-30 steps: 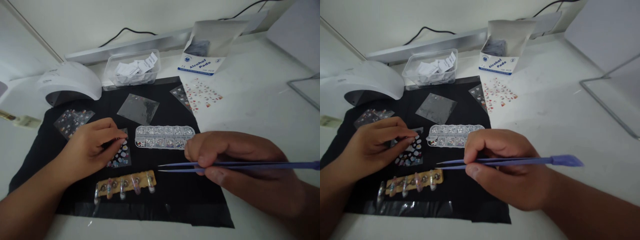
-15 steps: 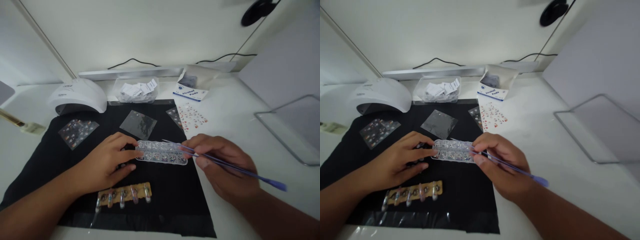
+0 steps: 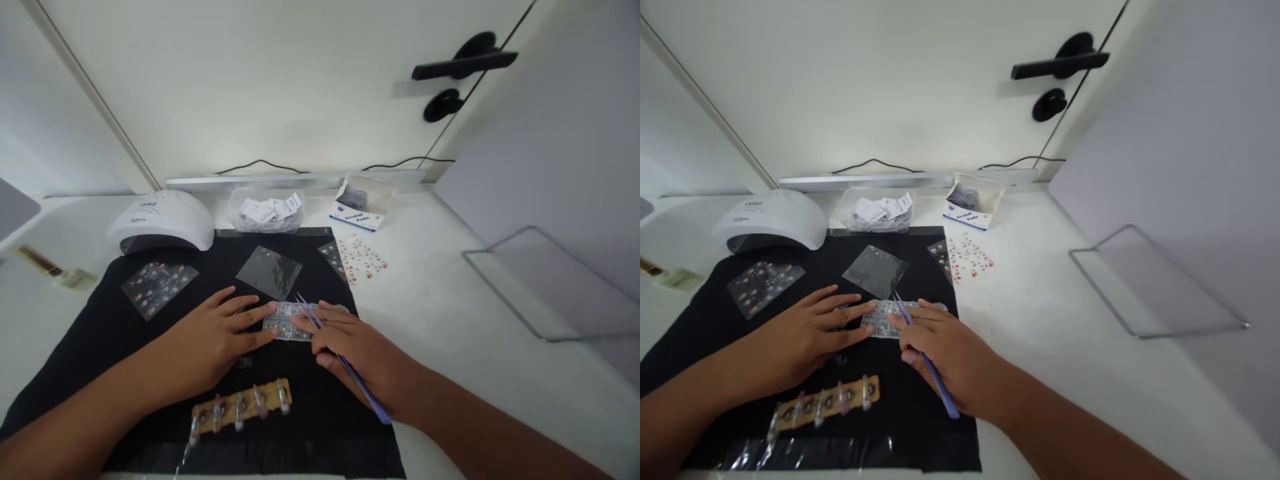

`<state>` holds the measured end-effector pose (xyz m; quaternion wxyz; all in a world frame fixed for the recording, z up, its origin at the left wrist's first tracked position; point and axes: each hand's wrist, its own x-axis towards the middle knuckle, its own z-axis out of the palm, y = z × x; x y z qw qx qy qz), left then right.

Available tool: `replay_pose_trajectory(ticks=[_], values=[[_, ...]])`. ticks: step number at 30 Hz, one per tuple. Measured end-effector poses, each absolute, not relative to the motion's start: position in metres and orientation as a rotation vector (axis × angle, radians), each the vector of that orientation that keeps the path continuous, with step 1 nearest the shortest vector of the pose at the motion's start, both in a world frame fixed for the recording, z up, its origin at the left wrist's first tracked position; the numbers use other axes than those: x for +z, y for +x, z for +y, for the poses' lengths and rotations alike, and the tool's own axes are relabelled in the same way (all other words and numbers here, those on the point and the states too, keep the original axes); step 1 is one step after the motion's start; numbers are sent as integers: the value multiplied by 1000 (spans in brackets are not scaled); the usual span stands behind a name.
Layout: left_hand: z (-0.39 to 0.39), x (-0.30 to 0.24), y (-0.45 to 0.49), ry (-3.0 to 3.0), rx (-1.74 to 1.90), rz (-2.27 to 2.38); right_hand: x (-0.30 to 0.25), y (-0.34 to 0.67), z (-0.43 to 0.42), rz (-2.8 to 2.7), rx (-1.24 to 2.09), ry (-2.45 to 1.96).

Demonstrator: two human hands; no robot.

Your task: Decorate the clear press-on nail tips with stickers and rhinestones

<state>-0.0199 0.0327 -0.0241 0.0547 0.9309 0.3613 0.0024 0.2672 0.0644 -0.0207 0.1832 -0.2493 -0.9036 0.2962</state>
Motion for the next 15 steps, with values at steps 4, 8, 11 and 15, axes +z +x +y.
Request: replay_pose_trajectory(ticks=[4,8,11,15], values=[[34,-24,-21,2813,-9,1099,-23,267,63,-2585,824,-749],[34,-23,-19,2824,-2,1091,-25,265,60,-2610,756,-800],[34,-21,-18,2826,9,1085,-25,263,59,-2597,702,-886],[33,-21,-15,2824,31,1092,-22,262,59,-2537,658,-1043]])
